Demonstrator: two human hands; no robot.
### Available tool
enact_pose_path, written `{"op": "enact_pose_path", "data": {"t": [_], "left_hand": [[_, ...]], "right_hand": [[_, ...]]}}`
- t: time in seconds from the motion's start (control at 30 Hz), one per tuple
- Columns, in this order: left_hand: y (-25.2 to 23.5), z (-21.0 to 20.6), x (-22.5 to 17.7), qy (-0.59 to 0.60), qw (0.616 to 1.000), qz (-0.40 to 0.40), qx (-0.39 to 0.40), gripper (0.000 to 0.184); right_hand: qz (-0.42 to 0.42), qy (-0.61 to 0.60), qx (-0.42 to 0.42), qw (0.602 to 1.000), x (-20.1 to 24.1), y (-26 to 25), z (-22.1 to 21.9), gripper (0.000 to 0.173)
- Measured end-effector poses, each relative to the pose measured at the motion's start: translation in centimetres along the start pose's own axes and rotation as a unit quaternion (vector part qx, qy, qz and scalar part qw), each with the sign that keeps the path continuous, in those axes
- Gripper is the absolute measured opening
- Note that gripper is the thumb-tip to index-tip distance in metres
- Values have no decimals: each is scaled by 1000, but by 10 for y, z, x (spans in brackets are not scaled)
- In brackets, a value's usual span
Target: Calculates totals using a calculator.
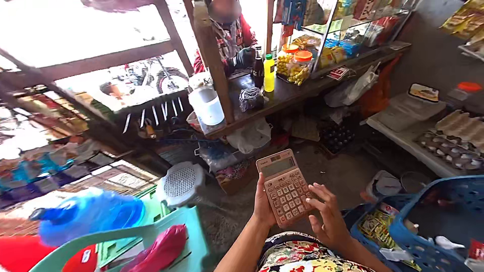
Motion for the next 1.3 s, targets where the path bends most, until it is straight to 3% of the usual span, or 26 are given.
{"op": "enact_pose_path", "data": {"t": [0.17,0.37,0.63,0.73,0.87,0.93,1.03,1.17,1.3], "left_hand": [[-79,4,-20,8,999,46,-18,64],[-162,9,-21,16,995,93,-29,63],[-283,7,-15,16,996,85,-13,65],[-320,6,-9,36,996,86,-5,64],[-352,12,-9,63,995,76,-36,61],[-365,15,-8,82,993,82,-37,63],[-383,14,-13,85,991,102,-23,62],[-399,19,-23,77,990,114,-39,69],[-407,14,-31,94,988,124,-9,66]], "right_hand": [[-34,61,54,996,-45,-39,-37,42],[18,84,62,994,-73,-78,-58,42],[-53,49,-23,997,-205,-115,-43,31],[-45,20,-71,996,-234,-151,-9,35],[7,12,-111,994,-254,-186,11,38],[6,29,-63,998,-270,-181,-14,26],[-18,58,11,998,-285,-162,-51,27],[-58,71,-35,995,-281,-160,-52,18],[-107,95,-59,988,-296,-170,-56,29]]}}
Point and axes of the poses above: each hand's wrist, its own y-axis away from the middle knuckle, its own z-axis out of the back of the hand, x = y × z, the point moved 10 cm from there along -y, towards the middle knuckle, and after that the axes turned 7 degrees about y, right-handed, at the moved point
